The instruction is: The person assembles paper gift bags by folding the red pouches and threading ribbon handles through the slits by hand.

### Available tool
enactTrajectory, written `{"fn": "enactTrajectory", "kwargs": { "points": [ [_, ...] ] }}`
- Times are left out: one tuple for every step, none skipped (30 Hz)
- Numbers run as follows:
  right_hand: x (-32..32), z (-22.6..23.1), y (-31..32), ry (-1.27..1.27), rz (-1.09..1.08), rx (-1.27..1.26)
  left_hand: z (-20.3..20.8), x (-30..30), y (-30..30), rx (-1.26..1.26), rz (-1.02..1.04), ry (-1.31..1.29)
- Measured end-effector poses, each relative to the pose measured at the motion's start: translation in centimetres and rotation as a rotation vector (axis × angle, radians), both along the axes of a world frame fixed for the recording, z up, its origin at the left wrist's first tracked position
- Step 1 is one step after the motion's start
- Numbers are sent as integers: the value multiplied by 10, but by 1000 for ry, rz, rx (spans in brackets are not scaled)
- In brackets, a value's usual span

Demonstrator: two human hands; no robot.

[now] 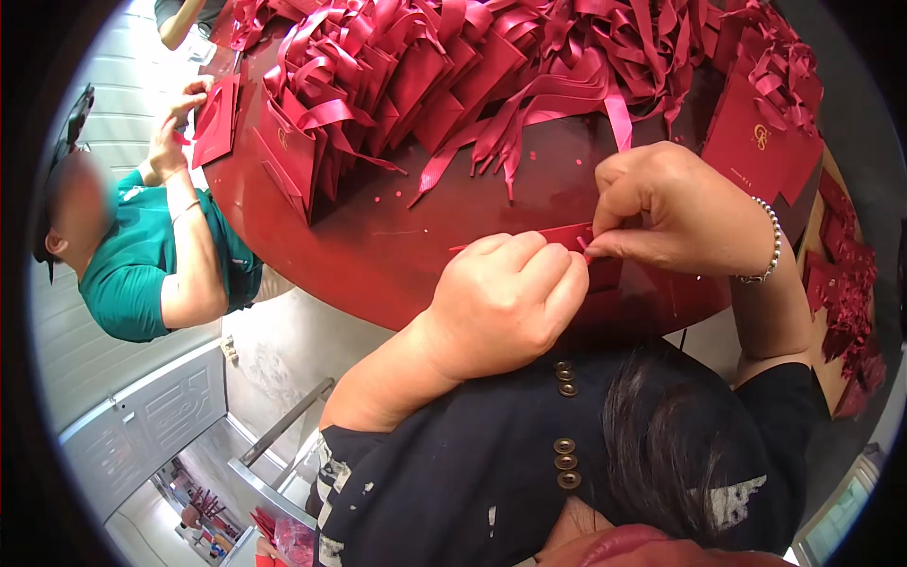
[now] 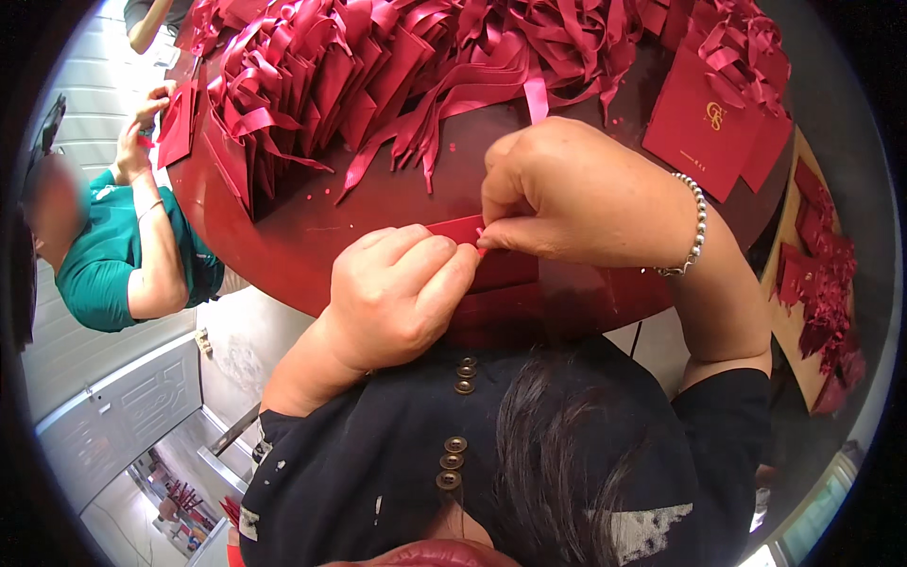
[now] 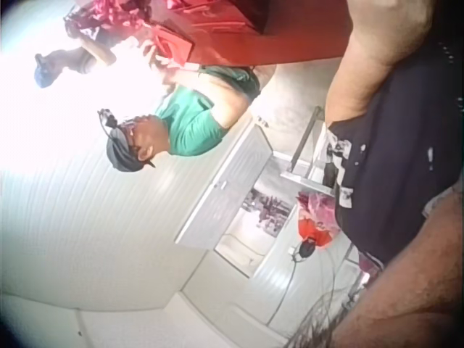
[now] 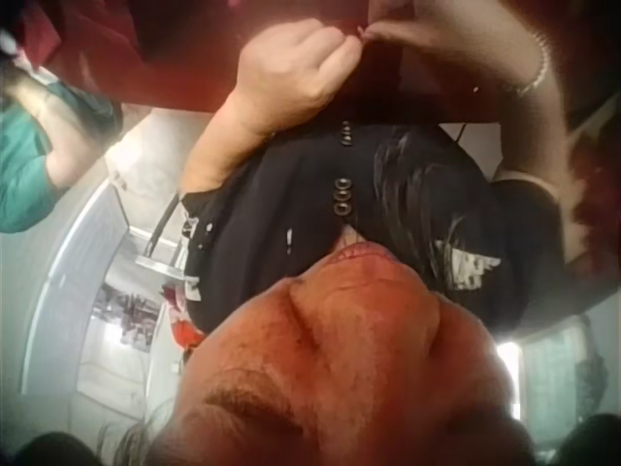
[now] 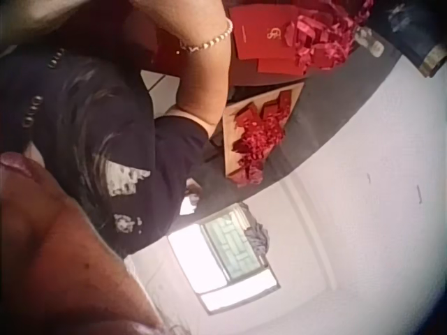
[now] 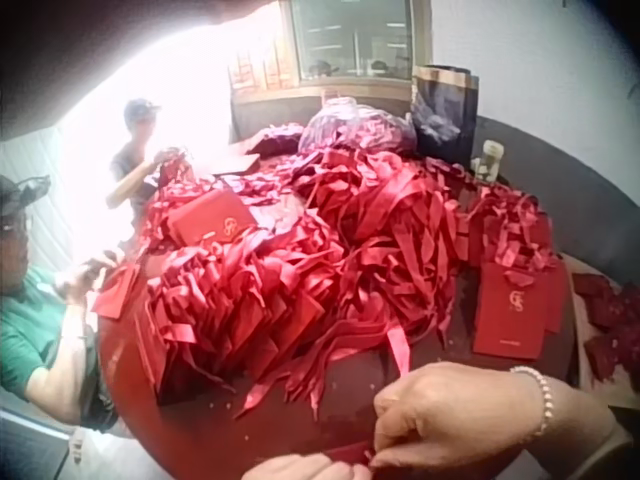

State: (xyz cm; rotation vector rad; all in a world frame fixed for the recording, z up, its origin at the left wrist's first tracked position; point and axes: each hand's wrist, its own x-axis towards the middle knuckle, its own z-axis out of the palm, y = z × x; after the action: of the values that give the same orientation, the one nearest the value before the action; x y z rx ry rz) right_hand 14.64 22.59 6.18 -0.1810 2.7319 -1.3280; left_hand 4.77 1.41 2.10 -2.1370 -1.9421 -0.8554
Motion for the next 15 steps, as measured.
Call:
{"fn": "enactTrajectory", "kwargs": {
  "points": [
    [-2,-1,0,3,1,3,-2,0,0,23,-5,1],
    [-4,-2,2,-75,48,33,-1,1,0,26,-4,4],
    [-6,-4,3,-154,93,64,0,1,-1,20,-2,24],
    [-8,-4,3,-155,93,65,0,2,-1,14,-2,41],
    [-12,-5,3,-260,89,38,0,2,-1,14,-3,51],
    [-15,-6,2,-366,85,10,-1,2,-1,14,-4,50],
    [-16,-7,1,-368,86,10,-1,2,-1,18,-3,34],
    [-17,-9,0,-390,59,-55,-2,2,-1,22,-3,18],
    [-18,-11,-1,-412,32,-121,-3,2,-2,21,-2,15],
    [-16,-14,-5,-412,33,-120,-4,1,-2,16,18,-13],
    [-14,-20,-10,-232,-60,-92,-5,0,-2,10,38,-41],
    [-12,-27,-14,-50,-151,-65,-7,1,-2,10,41,-41],
    [-16,-36,-11,110,-214,-12,-9,4,-1,2,25,-89],
    [-24,-32,-10,33,-350,-100,-11,5,1,-4,1,-142],
    [-33,-35,-5,99,-453,-136,-11,5,2,-38,4,-211]
  ]
}}
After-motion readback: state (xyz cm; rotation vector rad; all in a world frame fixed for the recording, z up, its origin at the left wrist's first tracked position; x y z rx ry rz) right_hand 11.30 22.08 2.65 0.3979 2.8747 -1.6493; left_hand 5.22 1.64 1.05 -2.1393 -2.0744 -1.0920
